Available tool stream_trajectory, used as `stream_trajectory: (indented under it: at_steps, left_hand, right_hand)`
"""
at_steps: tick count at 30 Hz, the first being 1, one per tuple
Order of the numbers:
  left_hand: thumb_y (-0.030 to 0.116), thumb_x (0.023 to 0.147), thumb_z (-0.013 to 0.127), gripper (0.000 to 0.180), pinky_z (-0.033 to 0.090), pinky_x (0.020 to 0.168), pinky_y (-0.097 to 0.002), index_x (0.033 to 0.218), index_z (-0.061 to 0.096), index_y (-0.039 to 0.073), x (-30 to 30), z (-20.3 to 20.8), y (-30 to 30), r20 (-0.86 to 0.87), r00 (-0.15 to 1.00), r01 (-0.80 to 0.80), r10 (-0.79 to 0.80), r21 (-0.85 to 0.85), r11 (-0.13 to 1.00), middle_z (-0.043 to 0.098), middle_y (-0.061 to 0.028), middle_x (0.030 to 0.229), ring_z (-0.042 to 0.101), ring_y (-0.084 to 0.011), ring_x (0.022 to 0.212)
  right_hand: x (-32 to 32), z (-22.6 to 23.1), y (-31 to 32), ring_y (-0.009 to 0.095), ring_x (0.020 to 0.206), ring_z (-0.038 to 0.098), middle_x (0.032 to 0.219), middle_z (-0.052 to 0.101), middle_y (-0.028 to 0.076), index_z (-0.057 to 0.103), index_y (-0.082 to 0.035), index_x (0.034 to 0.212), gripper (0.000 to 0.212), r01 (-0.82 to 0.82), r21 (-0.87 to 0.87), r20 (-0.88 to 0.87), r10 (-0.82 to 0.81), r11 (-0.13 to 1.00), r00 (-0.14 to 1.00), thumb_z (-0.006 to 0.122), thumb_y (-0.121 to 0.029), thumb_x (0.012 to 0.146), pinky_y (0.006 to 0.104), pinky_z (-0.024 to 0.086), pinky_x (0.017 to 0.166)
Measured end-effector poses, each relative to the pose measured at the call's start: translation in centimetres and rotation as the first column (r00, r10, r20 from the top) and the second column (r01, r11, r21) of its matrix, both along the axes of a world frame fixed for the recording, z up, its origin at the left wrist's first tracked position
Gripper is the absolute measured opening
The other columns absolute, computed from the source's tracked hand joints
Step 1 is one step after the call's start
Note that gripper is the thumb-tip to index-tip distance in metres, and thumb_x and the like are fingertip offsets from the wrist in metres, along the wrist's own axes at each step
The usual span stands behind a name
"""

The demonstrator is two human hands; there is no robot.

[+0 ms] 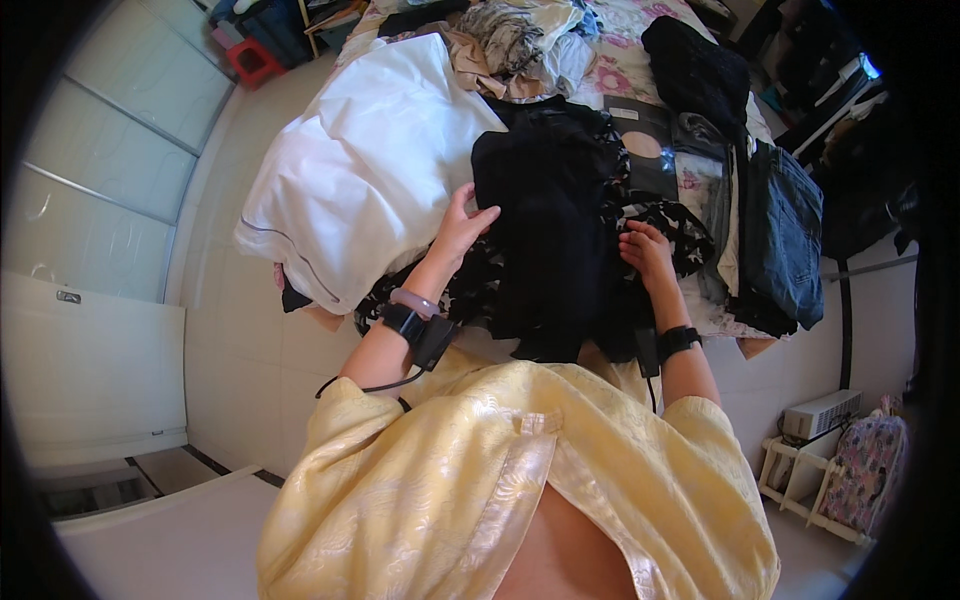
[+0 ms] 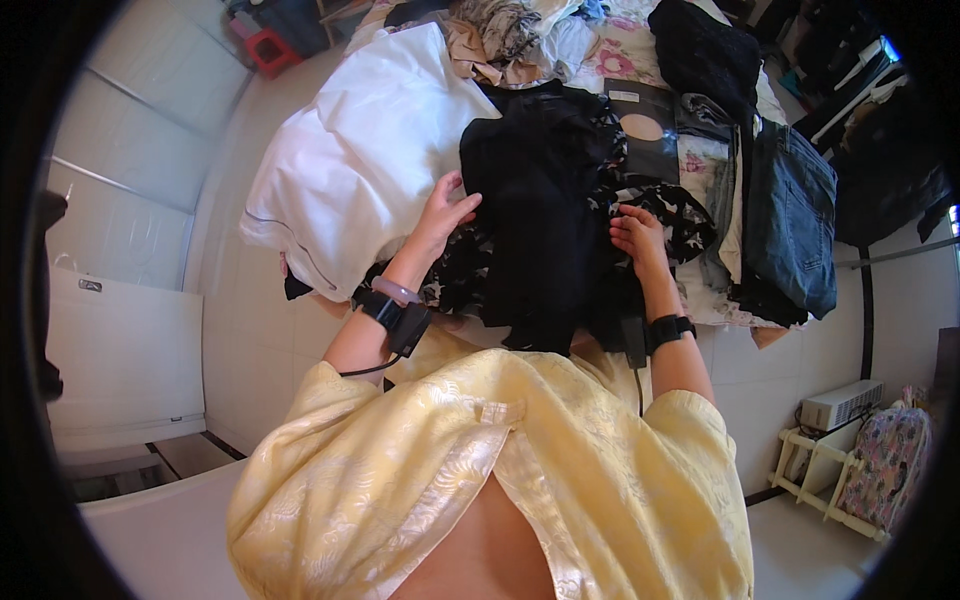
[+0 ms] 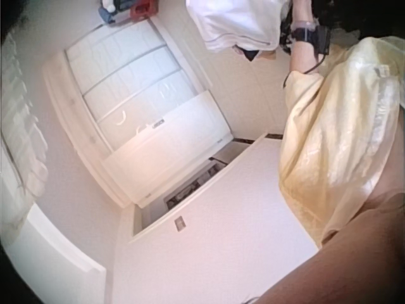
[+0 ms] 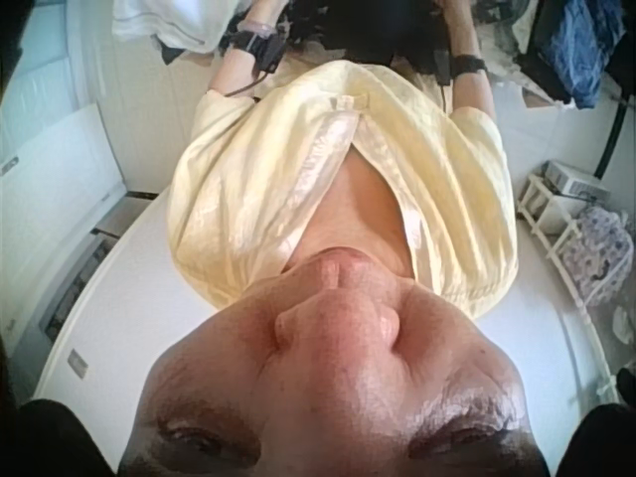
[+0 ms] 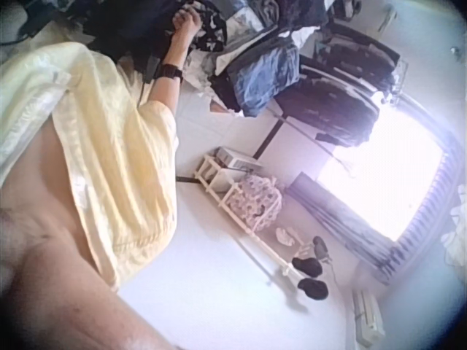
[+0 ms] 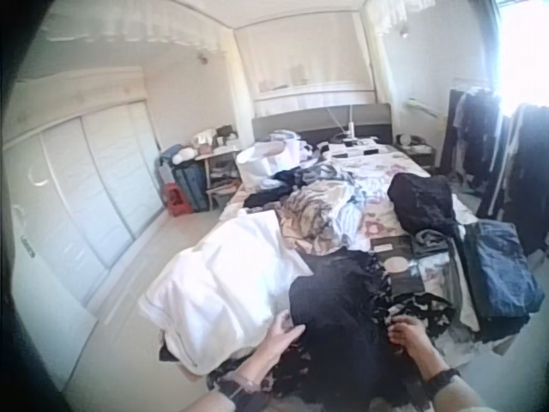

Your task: The person folds several garments on a bed, including black pants, a black top, dark jeans, a pink top, a patterned top, a white shirt, and a colorful knitted item. Each item is smoothed, folded, and placed into a growing stack.

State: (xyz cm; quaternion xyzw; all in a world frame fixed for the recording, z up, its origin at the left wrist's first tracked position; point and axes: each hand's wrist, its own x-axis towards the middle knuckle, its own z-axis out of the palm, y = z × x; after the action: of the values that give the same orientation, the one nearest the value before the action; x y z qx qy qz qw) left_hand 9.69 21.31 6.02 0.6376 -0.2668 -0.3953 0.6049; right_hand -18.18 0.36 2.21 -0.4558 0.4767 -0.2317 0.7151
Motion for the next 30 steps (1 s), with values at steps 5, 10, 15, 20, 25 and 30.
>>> stream_trajectory:
  at_steps: [5,10,15,20,25,30]
  left_hand:
    - [0.034,0.089,0.069,0.079,0.034,0.107,-0.0348,0.145,0.027,-0.004,-1.6,-1.4,-3.4,0.073,0.986,-0.152,0.151,0.013,0.988,0.035,-0.0171,0.148,0.036,-0.0242,0.134]
    - [0.039,0.088,0.070,0.084,0.033,0.109,-0.0353,0.144,0.026,-0.005,-3.7,-3.5,-2.4,-0.226,0.924,-0.333,0.309,-0.075,0.940,0.039,-0.0170,0.144,0.039,-0.0249,0.131]
    - [0.041,0.081,0.077,0.092,0.036,0.107,-0.0351,0.146,0.025,0.002,-5.1,-4.3,-0.1,-0.402,0.901,-0.189,0.161,-0.031,0.981,0.042,-0.0139,0.141,0.042,-0.0241,0.128]
    - [0.038,0.081,0.078,0.089,0.035,0.107,-0.0348,0.146,0.027,0.005,-5.1,-4.3,-0.1,-0.464,0.879,-0.145,0.107,-0.046,0.988,0.044,-0.0109,0.141,0.043,-0.0234,0.127]
    - [0.045,0.086,0.069,0.064,0.043,0.102,-0.0387,0.133,0.050,0.006,-3.8,-4.6,0.2,-0.718,0.691,-0.134,0.082,-0.016,0.991,0.058,-0.0089,0.128,0.056,-0.0233,0.115]
    - [0.053,0.090,0.061,0.063,0.040,0.105,-0.0349,0.129,0.055,0.004,-3.5,-4.2,1.9,-0.665,0.737,-0.229,0.120,-0.079,0.970,0.057,-0.0055,0.132,0.053,-0.0198,0.119]
  right_hand:
    - [1.0,1.8,1.4,0.012,0.080,0.065,0.096,0.067,0.006,0.058,-0.005,0.120,0.028,-0.122,-0.224,0.001,0.126,0.967,0.992,0.056,-0.021,0.097,0.0245,0.053,0.069]
    - [4.6,2.1,0.9,0.015,0.081,0.064,0.097,0.067,0.008,0.059,-0.002,0.117,0.031,-0.114,-0.362,0.012,0.127,0.925,0.992,0.059,-0.023,0.095,0.0269,0.052,0.071]
    - [10.7,0.4,-3.2,0.032,0.106,0.058,0.111,0.064,0.015,0.053,-0.002,0.126,0.058,-0.252,-0.918,-0.330,-0.237,0.308,0.914,0.072,-0.034,0.081,0.0431,0.046,0.092]
    - [15.2,1.5,-5.0,0.036,0.117,0.052,0.112,0.065,0.014,0.056,-0.006,0.120,0.049,-0.596,-0.666,-0.730,-0.228,0.449,0.644,0.072,-0.030,0.080,0.0493,0.042,0.096]
    - [19.1,9.6,-0.2,0.032,0.084,0.064,0.094,0.067,0.014,0.064,-0.008,0.099,0.014,-0.038,-0.929,-0.094,-0.135,0.368,0.986,0.062,-0.015,0.087,0.0402,0.051,0.074]
    - [17.9,13.3,12.1,0.032,0.066,0.062,0.083,0.060,0.011,0.058,-0.006,0.096,0.017,-0.079,-0.994,-0.104,0.450,-0.074,0.887,0.059,-0.004,0.080,0.0402,0.051,0.061]
